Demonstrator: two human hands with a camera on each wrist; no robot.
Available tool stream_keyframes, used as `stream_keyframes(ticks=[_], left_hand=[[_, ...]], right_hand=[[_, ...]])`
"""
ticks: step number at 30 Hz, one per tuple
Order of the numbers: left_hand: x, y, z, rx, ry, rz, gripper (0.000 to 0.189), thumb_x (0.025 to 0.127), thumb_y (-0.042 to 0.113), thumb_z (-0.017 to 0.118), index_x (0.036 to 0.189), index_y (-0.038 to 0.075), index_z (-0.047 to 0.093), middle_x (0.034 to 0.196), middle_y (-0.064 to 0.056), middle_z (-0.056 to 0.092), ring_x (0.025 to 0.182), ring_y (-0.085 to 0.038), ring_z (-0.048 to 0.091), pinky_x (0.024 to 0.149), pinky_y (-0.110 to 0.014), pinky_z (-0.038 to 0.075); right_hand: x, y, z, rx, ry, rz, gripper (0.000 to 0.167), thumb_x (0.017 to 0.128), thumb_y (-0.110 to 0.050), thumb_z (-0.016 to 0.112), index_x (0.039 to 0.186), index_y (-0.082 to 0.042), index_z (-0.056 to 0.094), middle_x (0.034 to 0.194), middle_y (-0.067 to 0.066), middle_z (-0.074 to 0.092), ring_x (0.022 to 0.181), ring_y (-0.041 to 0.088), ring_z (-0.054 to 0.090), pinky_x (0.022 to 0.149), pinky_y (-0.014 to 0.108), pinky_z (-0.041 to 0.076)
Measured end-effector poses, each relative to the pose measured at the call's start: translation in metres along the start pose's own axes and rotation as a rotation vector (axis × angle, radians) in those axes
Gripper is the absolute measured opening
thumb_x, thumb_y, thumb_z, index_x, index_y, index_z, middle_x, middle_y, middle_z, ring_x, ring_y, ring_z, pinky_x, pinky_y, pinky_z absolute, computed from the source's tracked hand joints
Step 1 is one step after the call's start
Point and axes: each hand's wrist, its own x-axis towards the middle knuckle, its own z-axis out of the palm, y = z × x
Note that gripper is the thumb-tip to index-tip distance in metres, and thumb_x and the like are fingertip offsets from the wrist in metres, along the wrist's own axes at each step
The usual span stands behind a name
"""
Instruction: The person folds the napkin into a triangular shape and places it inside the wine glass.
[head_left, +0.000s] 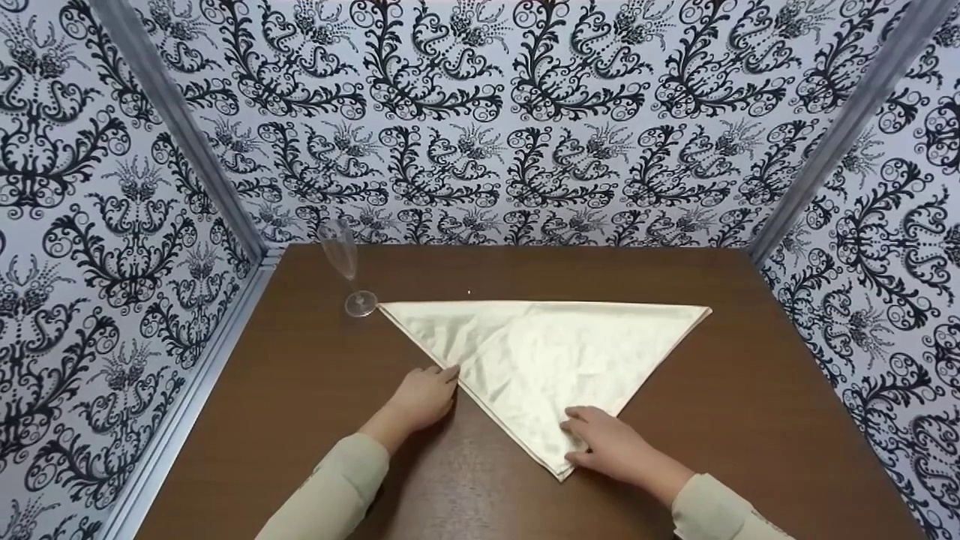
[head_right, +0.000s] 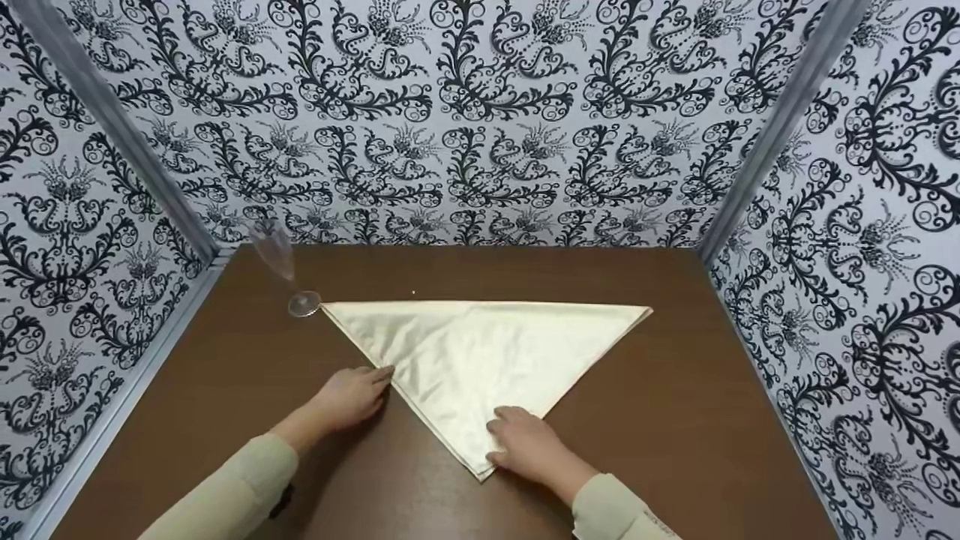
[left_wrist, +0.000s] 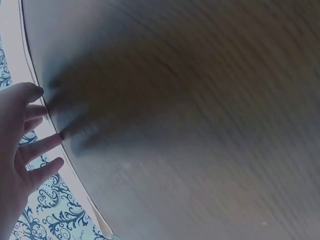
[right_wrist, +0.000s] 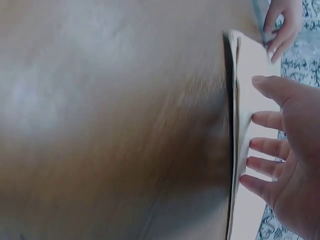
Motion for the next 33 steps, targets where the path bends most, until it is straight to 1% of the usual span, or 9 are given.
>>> stream_keyframes(ticks=[2, 6, 10, 14, 18, 21, 25, 30, 33], left_hand=[[-0.001, 0.001, -0.002, 0.006, -0.041, 0.001, 0.037, 0.096, 0.027, 0.056, 0.125, 0.005, 0.065, 0.134, -0.004, 0.056, 0.107, -0.026, 0.059, 0.08, -0.041, 0.052], [-0.001, 0.002, -0.003, 0.01, -0.093, 0.005, 0.039, 0.098, 0.028, 0.052, 0.13, 0.006, 0.062, 0.14, -0.002, 0.051, 0.114, -0.026, 0.056, 0.085, -0.043, 0.051], [-0.001, 0.003, 0.0, 0.01, -0.121, 0.003, 0.041, 0.101, 0.028, 0.047, 0.135, 0.008, 0.058, 0.144, -0.001, 0.048, 0.118, -0.026, 0.052, 0.088, -0.045, 0.049], [-0.002, 0.002, 0.001, 0.023, -0.119, 0.0, 0.041, 0.101, 0.029, 0.047, 0.136, 0.009, 0.057, 0.143, -0.001, 0.048, 0.118, -0.026, 0.052, 0.088, -0.045, 0.049], [-0.003, 0.001, 0.002, 0.063, -0.13, 0.013, 0.043, 0.101, 0.032, 0.048, 0.137, 0.01, 0.056, 0.143, -0.001, 0.046, 0.117, -0.025, 0.053, 0.087, -0.043, 0.049], [-0.004, -0.001, 0.002, 0.073, -0.128, 0.027, 0.044, 0.101, 0.033, 0.047, 0.138, 0.01, 0.055, 0.144, -0.001, 0.045, 0.118, -0.024, 0.053, 0.09, -0.042, 0.048], [-0.006, -0.003, 0.0, 0.054, -0.087, 0.047, 0.04, 0.101, 0.03, 0.048, 0.134, 0.01, 0.058, 0.14, -0.002, 0.049, 0.114, -0.024, 0.055, 0.091, -0.043, 0.047], [-0.009, -0.004, 0.001, 0.035, -0.074, 0.083, 0.036, 0.101, 0.027, 0.048, 0.129, 0.008, 0.062, 0.133, -0.003, 0.053, 0.111, -0.023, 0.058, 0.09, -0.042, 0.048], [-0.011, -0.005, 0.002, 0.004, -0.07, 0.095, 0.036, 0.1, 0.026, 0.05, 0.128, 0.006, 0.062, 0.132, -0.004, 0.054, 0.112, -0.024, 0.058, 0.091, -0.042, 0.048]], right_hand=[[-0.001, -0.004, 0.002, -0.014, -0.005, -0.02, 0.049, 0.09, -0.038, 0.068, 0.126, -0.006, 0.062, 0.138, 0.017, 0.049, 0.126, 0.036, 0.047, 0.098, 0.052, 0.042], [0.0, -0.009, 0.006, -0.048, -0.003, -0.037, 0.048, 0.089, -0.038, 0.069, 0.124, -0.006, 0.063, 0.137, 0.016, 0.05, 0.125, 0.034, 0.048, 0.098, 0.05, 0.043], [0.0, -0.009, 0.007, -0.058, 0.006, -0.041, 0.046, 0.088, -0.036, 0.07, 0.122, -0.006, 0.064, 0.136, 0.016, 0.051, 0.124, 0.033, 0.048, 0.098, 0.049, 0.043], [0.001, -0.009, 0.008, -0.047, 0.003, -0.047, 0.045, 0.089, -0.036, 0.07, 0.122, -0.006, 0.063, 0.137, 0.017, 0.05, 0.124, 0.033, 0.048, 0.098, 0.049, 0.043], [0.0, -0.009, 0.008, -0.01, -0.018, -0.04, 0.047, 0.09, -0.038, 0.068, 0.126, -0.008, 0.062, 0.14, 0.016, 0.047, 0.126, 0.034, 0.047, 0.097, 0.049, 0.044], [-0.001, -0.01, 0.008, 0.011, -0.028, -0.036, 0.047, 0.091, -0.039, 0.068, 0.127, -0.01, 0.062, 0.142, 0.015, 0.046, 0.127, 0.034, 0.046, 0.097, 0.049, 0.045], [-0.002, -0.009, 0.01, 0.005, -0.015, -0.048, 0.045, 0.09, -0.036, 0.069, 0.126, -0.01, 0.062, 0.141, 0.016, 0.046, 0.127, 0.034, 0.046, 0.097, 0.048, 0.044], [-0.004, -0.007, 0.009, 0.001, -0.029, -0.08, 0.048, 0.088, -0.039, 0.07, 0.127, -0.012, 0.062, 0.142, 0.015, 0.045, 0.127, 0.034, 0.045, 0.1, 0.05, 0.042], [-0.006, -0.008, 0.009, -0.003, -0.046, -0.119, 0.05, 0.086, -0.042, 0.073, 0.126, -0.014, 0.063, 0.143, 0.013, 0.045, 0.129, 0.034, 0.044, 0.1, 0.052, 0.04]])
